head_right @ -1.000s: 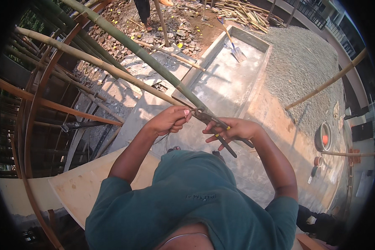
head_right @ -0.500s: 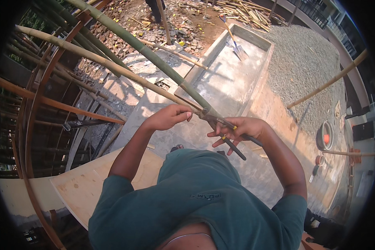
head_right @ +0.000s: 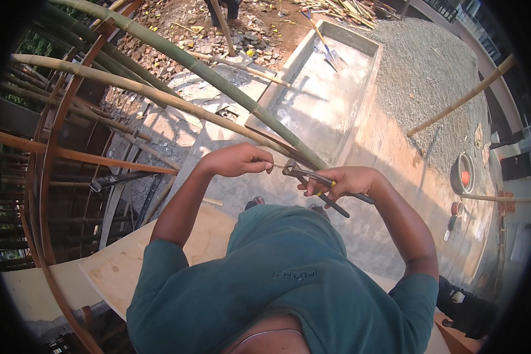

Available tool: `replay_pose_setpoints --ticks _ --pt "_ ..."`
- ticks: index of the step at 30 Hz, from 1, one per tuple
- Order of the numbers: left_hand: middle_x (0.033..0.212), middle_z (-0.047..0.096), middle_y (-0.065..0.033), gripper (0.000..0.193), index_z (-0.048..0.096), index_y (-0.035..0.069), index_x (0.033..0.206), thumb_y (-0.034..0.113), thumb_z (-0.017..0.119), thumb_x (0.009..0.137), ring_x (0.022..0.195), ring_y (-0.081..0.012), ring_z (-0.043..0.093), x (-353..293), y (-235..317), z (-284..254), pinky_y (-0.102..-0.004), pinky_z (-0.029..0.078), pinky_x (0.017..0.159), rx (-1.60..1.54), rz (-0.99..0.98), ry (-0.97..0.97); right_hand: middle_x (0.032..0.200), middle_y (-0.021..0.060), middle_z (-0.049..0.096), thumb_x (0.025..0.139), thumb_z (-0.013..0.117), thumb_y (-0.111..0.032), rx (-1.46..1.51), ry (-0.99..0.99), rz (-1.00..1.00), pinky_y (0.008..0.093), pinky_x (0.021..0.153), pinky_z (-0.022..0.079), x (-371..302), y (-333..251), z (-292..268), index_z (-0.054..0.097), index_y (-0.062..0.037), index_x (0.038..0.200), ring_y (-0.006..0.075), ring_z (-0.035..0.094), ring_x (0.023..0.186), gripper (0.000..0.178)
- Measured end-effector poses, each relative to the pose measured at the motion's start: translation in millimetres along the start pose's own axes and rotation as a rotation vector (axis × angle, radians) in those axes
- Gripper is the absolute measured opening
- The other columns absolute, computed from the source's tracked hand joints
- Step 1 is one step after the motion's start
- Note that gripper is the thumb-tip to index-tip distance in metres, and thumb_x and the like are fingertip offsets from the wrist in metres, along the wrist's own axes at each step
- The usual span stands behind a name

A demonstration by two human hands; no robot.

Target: The person positions bamboo poles into a wooden frame and secures them using wire and pliers. They repeatedly adjust the poles and tighten the wire connections to stabilize the structure.

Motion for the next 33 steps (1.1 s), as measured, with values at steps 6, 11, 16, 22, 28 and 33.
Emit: replay_pose_setpoints --ticks 6,11,16,22,28,33 --pt "0.088 0.065 -0.0120 0.028 0.067 0.006 0.102 0.029 0.051 0.102 0.084 -0.0246 0.060 8 -9 8 -0.0385 0.047 0.079 -0.106 0.064 0.001 0.152 0.0193 0.040 0.075 0.060 0.008 -0.057 -0.010 -0.054 0.0367 0.105 0.045 5 8 -4 0.063 -0.0032 0.116 0.0246 0.032 0.147 0.043" --pt "0.089 0.066 -0.0125 0.025 0.067 0.007 0.102 0.026 0.051 0.100 0.083 -0.0253 0.060 15 -12 18 -0.0389 0.047 0.078 -0.022 -0.018 -0.083 0.152 0.0210 0.039 0.077 0.059 0.009 -0.032 -0.069 -0.022 0.0375 0.098 0.052 9 18 -5 0.062 -0.0010 0.118 0.0247 0.036 0.145 0.043" --pt "0.084 0.065 -0.0138 0.022 0.067 0.007 0.101 0.023 0.052 0.097 0.078 -0.0270 0.061 17 -13 20 -0.0397 0.047 0.075 0.070 -0.008 -0.118 0.149 0.0211 0.040 0.078 0.056 0.009 -0.106 -0.097 0.028 0.0369 0.087 0.058 14 23 -6 0.059 0.0013 0.122 0.0262 0.053 0.131 0.045" --pt "0.086 0.066 -0.0140 0.022 0.067 0.006 0.101 0.022 0.052 0.096 0.080 -0.0270 0.061 19 -16 24 -0.0395 0.047 0.076 0.040 -0.015 -0.168 0.142 0.0213 0.047 0.079 0.053 0.010 -0.189 -0.028 0.061 0.0370 0.085 0.059 14 14 1 0.059 0.0013 0.122 0.0264 0.056 0.127 0.045" --pt "0.091 0.067 -0.0116 0.024 0.068 0.007 0.103 0.024 0.051 0.099 0.083 -0.0244 0.061 21 -20 23 -0.0381 0.047 0.078 -0.048 0.018 -0.164 0.148 0.0218 0.041 0.077 0.053 0.010 -0.181 -0.059 0.042 0.0372 0.083 0.059 14 14 -3 0.058 0.0007 0.121 0.0269 0.063 0.118 0.045" --pt "0.089 0.064 -0.0073 0.026 0.068 0.007 0.103 0.026 0.050 0.101 0.084 -0.0191 0.057 24 -33 27 -0.0356 0.046 0.079 -0.220 -0.176 -0.185 0.147 0.0244 0.043 0.078 0.050 0.011 -0.075 -0.028 0.058 0.0370 0.078 0.060 12 12 -6 0.057 0.0003 0.117 0.0288 0.069 0.107 0.041"
Point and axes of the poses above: each hand's wrist, its own x-axis towards the middle knuckle, its own z-axis out of the palm, y = z × x, the point moved 4 cm from there along x, towards the middle knuckle
